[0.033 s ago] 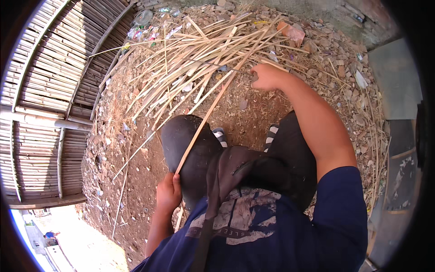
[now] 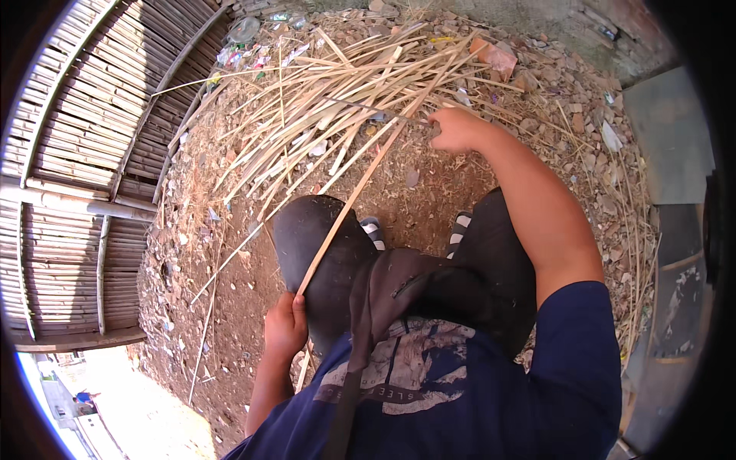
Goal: The person strips thin layers from a bamboo stick using a blade, repeatedly pulling the blade along the length of the stick and discarding the shavings onto a pile.
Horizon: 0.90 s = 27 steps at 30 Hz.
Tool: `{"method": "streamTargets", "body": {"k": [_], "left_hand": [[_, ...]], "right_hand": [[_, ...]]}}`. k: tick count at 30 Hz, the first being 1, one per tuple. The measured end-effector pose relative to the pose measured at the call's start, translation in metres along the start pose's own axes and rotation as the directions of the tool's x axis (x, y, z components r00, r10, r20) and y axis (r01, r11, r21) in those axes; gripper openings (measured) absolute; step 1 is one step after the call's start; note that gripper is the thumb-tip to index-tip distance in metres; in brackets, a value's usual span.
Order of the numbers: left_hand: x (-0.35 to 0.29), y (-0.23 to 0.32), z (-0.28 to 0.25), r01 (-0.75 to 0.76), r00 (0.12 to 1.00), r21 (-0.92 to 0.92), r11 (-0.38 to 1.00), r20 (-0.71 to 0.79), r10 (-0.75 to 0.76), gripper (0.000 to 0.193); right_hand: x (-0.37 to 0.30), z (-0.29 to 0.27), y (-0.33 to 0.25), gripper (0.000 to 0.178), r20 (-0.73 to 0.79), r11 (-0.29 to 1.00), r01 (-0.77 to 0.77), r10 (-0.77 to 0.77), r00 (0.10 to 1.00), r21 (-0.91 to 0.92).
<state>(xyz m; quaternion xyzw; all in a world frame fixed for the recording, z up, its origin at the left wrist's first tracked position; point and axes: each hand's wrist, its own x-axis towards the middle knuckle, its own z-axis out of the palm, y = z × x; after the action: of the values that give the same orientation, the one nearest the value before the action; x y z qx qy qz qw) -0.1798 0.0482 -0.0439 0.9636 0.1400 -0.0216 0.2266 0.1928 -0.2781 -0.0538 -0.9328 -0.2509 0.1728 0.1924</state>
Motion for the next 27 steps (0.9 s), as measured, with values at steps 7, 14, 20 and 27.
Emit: {"method": "streamTargets", "body": {"k": [7,14,20,27], "left_hand": [[-0.004,-0.007,-0.003,0.033,0.998,-0.077,0.997,0.047,-0.03,0.036],[-0.004,-0.006,0.007,-0.01,0.999,-0.063,0.998,-0.042,0.007,0.037],[-0.003,-0.003,-0.004,0.024,0.999,-0.034,0.999,0.034,-0.023,0.036],[-0.005,-0.012,0.008,-0.005,0.999,-0.057,0.998,-0.035,0.003,0.034]], "right_hand": [[-0.021,0.007,-0.061,0.039,0.168,0.958,0.285,-0.275,0.947,-0.038],[-0.009,0.0,-0.013,0.056,0.057,0.988,0.086,-0.094,0.994,0.129],[-0.019,0.006,-0.041,0.051,0.215,0.976,0.206,-0.186,0.959,-0.074],[-0.012,-0.007,-0.038,0.059,0.269,0.983,0.004,-0.054,0.962,0.182]]}}
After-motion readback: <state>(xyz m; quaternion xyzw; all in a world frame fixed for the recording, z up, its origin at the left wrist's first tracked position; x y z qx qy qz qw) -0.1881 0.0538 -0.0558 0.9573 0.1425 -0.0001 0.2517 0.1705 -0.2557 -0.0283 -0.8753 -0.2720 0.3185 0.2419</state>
